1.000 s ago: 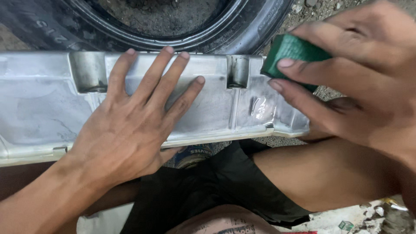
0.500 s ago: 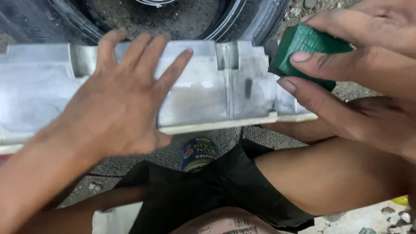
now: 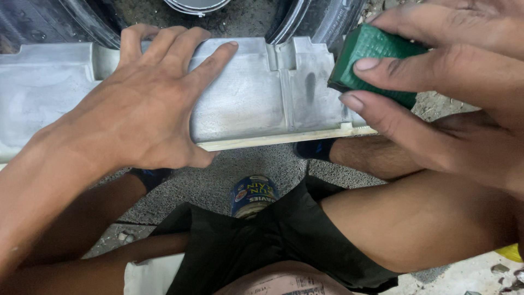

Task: The person sands a white plastic panel using a green sanding block. They hold the panel with one hand and rub the sanding block across the surface with the other, working on different sections of the panel.

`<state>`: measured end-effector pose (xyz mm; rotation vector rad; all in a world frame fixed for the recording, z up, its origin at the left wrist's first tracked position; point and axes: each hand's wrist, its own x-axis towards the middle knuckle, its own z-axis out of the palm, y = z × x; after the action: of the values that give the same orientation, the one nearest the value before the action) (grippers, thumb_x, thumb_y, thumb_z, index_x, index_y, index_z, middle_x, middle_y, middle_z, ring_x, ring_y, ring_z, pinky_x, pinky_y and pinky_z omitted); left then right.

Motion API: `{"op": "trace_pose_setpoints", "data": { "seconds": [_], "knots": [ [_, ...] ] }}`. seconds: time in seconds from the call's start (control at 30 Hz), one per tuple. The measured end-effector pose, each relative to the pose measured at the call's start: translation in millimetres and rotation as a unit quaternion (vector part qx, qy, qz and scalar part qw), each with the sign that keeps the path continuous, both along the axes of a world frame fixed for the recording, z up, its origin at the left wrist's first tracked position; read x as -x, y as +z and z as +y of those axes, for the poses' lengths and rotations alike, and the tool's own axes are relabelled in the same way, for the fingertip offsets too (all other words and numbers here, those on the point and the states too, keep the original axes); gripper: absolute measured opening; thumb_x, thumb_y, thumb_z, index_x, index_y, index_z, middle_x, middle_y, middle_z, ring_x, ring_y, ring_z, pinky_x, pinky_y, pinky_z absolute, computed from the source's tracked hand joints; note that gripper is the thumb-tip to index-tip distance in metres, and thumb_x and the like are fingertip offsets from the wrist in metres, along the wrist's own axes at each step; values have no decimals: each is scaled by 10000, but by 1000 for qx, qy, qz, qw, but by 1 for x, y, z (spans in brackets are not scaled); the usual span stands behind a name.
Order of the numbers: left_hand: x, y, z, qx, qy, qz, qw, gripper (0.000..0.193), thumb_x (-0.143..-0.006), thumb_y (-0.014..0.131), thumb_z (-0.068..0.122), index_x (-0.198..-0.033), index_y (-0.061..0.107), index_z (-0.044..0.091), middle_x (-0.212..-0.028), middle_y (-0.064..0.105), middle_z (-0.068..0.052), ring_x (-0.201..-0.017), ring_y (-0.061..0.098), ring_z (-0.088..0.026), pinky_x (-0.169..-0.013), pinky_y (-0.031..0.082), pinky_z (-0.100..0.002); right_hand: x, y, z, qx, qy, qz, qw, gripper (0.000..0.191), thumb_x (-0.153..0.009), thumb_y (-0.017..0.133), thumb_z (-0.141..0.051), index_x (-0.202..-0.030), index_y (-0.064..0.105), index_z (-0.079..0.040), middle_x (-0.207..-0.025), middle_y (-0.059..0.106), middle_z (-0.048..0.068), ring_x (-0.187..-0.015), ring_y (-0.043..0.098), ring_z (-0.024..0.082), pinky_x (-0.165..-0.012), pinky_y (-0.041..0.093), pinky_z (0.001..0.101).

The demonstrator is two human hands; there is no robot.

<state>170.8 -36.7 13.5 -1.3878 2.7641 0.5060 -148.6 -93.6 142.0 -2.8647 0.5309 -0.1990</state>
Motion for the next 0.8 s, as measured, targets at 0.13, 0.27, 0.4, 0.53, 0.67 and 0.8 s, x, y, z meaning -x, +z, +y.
{"op": "trace_pose_setpoints", "data": {
  "seconds": [0.13,0.27,0.4,0.53,0.67,0.8],
  "knots": [
    [0,-1,0,1,3,-6,1000,1515,-316,904,682,-1597,407,43,-1522,427,-298,-1463,350,-377,-1194,192,-551,3,-1,-2,27,46,2,999,496,-698,887,-272,-1036,726,54,-1109,681,283,-1021,687,396,-830,536,477],
    [0,-2,-2,4,1,-16,1000,1535,-306,901,692,-1599,397,35,-1520,423,-302,-1464,339,-379,-1184,190,-555,4,-2,-2,-9,-7,8,1000,485,-704,886,-213,-1051,717,80,-1139,677,292,-1012,676,379,-823,533,464],
    [-1,-2,-4,-16,7,-4,1000,1526,-316,915,655,-1609,386,42,-1529,419,-297,-1465,333,-383,-1195,183,-551,3,-2,-1,-12,-28,13,999,460,-709,883,-194,-1039,716,80,-1141,681,287,-1006,675,369,-811,535,458],
    [-1,-2,-5,-20,10,5,1000,1522,-326,916,655,-1612,377,46,-1532,411,-304,-1461,331,-390,-1189,183,-545,4,-3,2,3,-20,14,1000,501,-692,886,-239,-1038,713,79,-1131,680,295,-1003,679,382,-804,542,457],
    [0,-2,-5,-14,4,-20,1000,1534,-334,908,679,-1623,363,49,-1540,405,-303,-1469,330,-392,-1185,191,-548,5,-8,4,-48,-95,6,994,456,-735,867,-125,-1077,686,116,-1152,677,302,-1064,692,374,-897,562,446],
    [1,-1,-3,-1,1,-9,1000,1464,-348,898,664,-1606,416,90,-1531,410,-291,-1452,342,-391,-1162,228,-537,1,-18,2,-37,-117,-13,992,541,-739,889,-212,-1092,680,141,-1160,684,298,-1080,695,381,-911,568,444]
  ]
}}
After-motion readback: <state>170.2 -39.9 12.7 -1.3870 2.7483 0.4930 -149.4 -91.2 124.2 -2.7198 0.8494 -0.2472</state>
